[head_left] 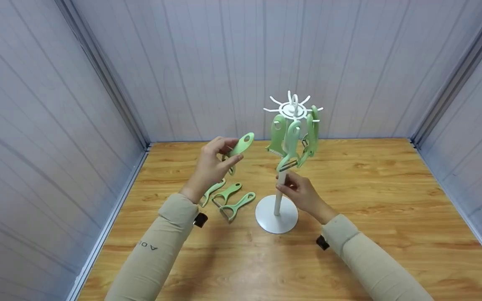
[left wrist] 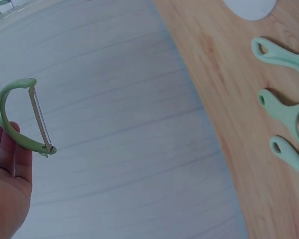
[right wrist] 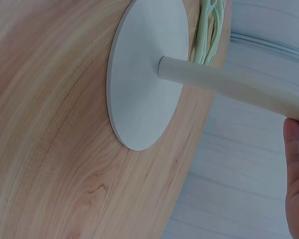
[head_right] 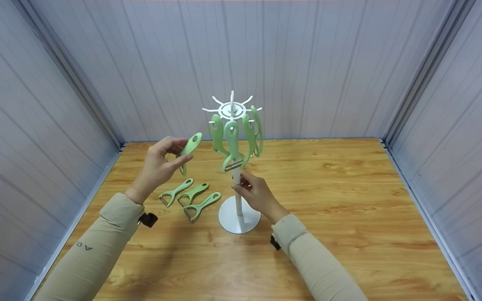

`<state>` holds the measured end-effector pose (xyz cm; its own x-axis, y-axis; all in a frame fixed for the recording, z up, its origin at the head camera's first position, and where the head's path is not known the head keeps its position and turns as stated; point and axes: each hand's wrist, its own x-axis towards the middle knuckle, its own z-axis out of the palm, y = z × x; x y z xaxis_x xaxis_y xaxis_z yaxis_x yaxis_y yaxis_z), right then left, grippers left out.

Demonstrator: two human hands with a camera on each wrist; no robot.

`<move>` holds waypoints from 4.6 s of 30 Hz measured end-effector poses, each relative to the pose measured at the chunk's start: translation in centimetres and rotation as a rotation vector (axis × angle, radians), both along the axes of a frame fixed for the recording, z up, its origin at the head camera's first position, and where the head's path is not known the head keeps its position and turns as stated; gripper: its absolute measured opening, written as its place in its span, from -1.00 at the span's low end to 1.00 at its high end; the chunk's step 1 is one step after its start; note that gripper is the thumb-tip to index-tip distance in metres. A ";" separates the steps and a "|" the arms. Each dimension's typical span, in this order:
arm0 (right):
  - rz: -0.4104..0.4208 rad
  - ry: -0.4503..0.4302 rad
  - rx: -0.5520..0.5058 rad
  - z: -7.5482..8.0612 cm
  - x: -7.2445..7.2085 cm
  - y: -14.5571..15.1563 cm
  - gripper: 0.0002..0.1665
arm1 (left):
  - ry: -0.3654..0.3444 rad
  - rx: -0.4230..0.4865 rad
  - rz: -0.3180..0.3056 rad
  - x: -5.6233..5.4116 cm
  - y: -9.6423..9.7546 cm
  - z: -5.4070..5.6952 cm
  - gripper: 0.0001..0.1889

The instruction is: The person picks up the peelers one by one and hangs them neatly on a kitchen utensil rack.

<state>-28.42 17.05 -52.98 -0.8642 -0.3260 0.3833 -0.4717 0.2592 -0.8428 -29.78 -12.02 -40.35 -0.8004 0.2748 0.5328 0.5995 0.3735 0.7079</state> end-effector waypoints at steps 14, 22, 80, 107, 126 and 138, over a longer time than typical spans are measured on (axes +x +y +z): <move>0.017 -0.017 0.016 0.3 0.0 0.1 -0.74 | 0.170 0.052 -0.040 -0.3 1.0 4.2 -0.65; 0.012 -0.030 0.011 0.2 -0.2 0.2 -0.69 | 0.227 0.074 -0.059 -0.3 2.1 5.6 -0.63; -0.013 0.003 0.068 0.5 -0.4 0.2 -0.69 | 0.228 0.169 -0.125 1.0 5.6 1.9 -0.55; -0.016 -0.010 0.034 0.3 -0.3 0.2 -0.69 | 0.010 -0.154 -0.070 0.9 1.2 -9.8 -0.61; -0.014 -0.011 0.028 0.4 -0.2 0.1 -0.74 | -0.293 -0.361 -0.078 0.0 0.4 -14.7 -0.44; -0.013 -0.001 0.017 0.2 -0.3 0.1 -0.71 | -0.404 -0.486 -0.028 -0.9 0.9 -16.1 -0.40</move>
